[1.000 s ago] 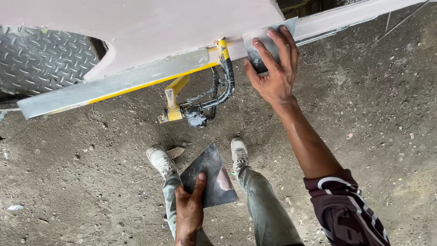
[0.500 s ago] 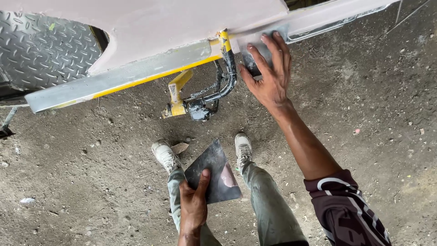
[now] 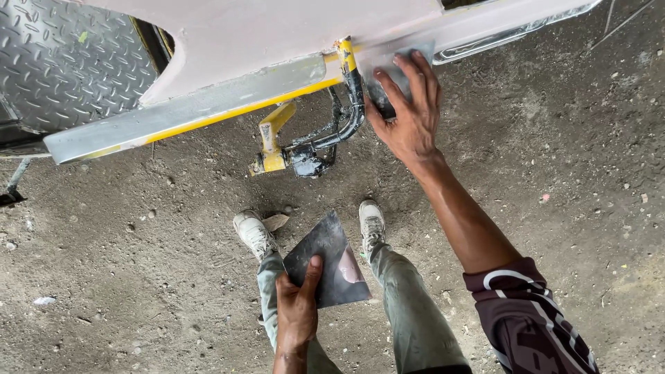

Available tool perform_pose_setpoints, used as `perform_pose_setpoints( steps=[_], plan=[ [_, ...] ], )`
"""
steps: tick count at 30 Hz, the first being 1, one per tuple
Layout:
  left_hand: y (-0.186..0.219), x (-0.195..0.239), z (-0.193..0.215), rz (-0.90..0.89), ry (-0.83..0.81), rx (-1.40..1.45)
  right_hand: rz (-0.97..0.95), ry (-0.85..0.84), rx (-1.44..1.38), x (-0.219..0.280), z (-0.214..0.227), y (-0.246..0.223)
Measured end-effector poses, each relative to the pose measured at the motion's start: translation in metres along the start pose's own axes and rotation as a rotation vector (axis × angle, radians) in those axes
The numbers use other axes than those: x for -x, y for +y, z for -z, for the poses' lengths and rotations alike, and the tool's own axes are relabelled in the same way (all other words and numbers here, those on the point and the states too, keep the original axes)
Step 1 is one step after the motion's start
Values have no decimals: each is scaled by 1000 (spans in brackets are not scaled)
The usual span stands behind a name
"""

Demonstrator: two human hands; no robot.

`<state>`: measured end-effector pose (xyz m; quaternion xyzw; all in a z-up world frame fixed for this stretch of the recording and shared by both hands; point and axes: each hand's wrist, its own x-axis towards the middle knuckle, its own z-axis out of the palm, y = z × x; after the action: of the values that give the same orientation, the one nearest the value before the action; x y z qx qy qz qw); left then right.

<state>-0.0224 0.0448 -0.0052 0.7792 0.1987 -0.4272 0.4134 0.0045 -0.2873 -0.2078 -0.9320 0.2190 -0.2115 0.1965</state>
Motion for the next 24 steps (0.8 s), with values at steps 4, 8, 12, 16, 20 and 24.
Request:
perform_pose_setpoints(
  steps=[4, 8, 12, 16, 20, 24],
  plan=[
    [5, 2, 1, -66, -51, 106, 36, 53, -41, -11, 2, 1],
    [1, 0, 4, -56, -41, 85, 52, 96, -41, -27, -2, 0],
    [-14, -2, 9, -25, -37, 102, -3, 2, 13, -20, -2, -3],
    [24, 13, -5, -58, -46, 99, -29, -58, -34, 14, 51, -13],
    [54, 19, -35, -91, -97, 237, -86, -207, -637, 64, 155, -35],
    [50, 11, -87, -236, -280, 671, 3, -519, -1103, 91, 263, -65]
  ],
)
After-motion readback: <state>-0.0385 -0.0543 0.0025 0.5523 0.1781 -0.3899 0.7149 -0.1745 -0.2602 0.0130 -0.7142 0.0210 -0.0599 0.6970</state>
